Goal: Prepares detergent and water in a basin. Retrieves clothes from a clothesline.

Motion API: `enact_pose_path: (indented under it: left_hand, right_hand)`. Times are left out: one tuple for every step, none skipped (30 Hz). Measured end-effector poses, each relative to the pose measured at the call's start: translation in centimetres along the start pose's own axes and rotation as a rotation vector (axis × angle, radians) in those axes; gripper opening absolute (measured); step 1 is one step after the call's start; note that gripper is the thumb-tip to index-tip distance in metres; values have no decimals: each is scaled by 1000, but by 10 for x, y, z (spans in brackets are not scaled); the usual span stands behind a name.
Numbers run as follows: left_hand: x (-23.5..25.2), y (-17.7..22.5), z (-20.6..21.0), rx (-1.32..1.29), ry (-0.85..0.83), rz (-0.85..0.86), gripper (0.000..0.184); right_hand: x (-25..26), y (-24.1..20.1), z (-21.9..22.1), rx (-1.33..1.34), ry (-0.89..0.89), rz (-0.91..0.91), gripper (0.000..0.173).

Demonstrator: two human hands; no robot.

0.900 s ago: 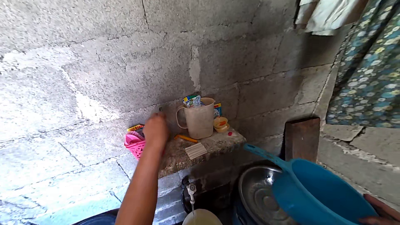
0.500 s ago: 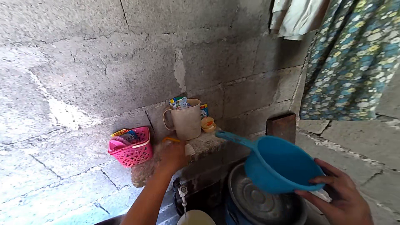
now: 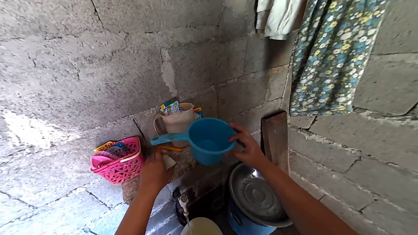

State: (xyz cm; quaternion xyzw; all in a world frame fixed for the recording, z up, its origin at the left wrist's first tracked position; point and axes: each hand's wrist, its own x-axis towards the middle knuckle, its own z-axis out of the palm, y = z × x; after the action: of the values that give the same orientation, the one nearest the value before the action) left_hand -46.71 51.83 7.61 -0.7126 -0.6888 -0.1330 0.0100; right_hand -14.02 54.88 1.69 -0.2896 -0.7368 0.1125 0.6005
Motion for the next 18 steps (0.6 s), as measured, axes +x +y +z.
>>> enact_pose_path:
  left_hand:
    - [-2, -3, 1, -1, 0, -8, 75]
    - [-3, -6, 4, -5, 16, -12, 74]
    - [-4, -8, 7, -6, 43, -8, 72]
    - [-4, -10, 10, -11, 72, 6, 70]
    - [-5, -12, 15, -12, 112, 31, 67]
    - [-6, -14, 19, -6, 156, 58, 64]
    - [-7, -15, 23, 8, 197, 82, 60]
    - [-8, -16, 27, 21, 235, 108, 57]
    - [-10, -16, 28, 32, 261, 128, 55]
    - [-12, -16, 30, 34, 281, 147, 54]
    - [-14, -16, 31, 24, 301, 167, 53]
    - [-16, -16, 32, 13, 322, 188, 51]
    - [-19, -16, 34, 2, 335, 203, 50]
    - [-21, -16, 34, -9, 345, 219, 49]
    - [-24, -16, 35, -16, 362, 243, 48]
    - [-26, -16, 35, -28, 373, 268, 48]
    - [-28, -15, 36, -46, 378, 297, 48]
    - [-29, -14, 37, -55, 390, 323, 48]
  right_hand:
    - [3, 1, 5, -2, -10, 1, 47]
    - [6, 2, 8, -4, -18, 5, 47]
    - [9, 3, 11, 1, -21, 15, 47]
    - [11, 3, 14, 9, -19, 27, 48]
    - [12, 3, 16, 15, -14, 45, 48]
    - [13, 2, 18, 21, -13, 63, 49]
    - [14, 2, 19, 22, -14, 81, 50]
    - [14, 2, 20, 12, -13, 94, 52]
    - [14, 0, 22, -7, -9, 102, 54]
    - [14, -2, 23, -25, -6, 108, 57]
    - [14, -4, 24, -40, -1, 116, 61]
    - [14, -6, 24, -48, 1, 127, 66]
    - [13, -9, 24, -54, 4, 139, 70]
    - [12, -11, 23, -61, 4, 150, 74]
    - [11, -12, 23, -68, 4, 158, 79]
    - [11, -13, 21, -74, 0, 168, 83]
    - [10, -14, 20, -81, -7, 182, 86]
    - [9, -15, 19, -90, -11, 193, 89]
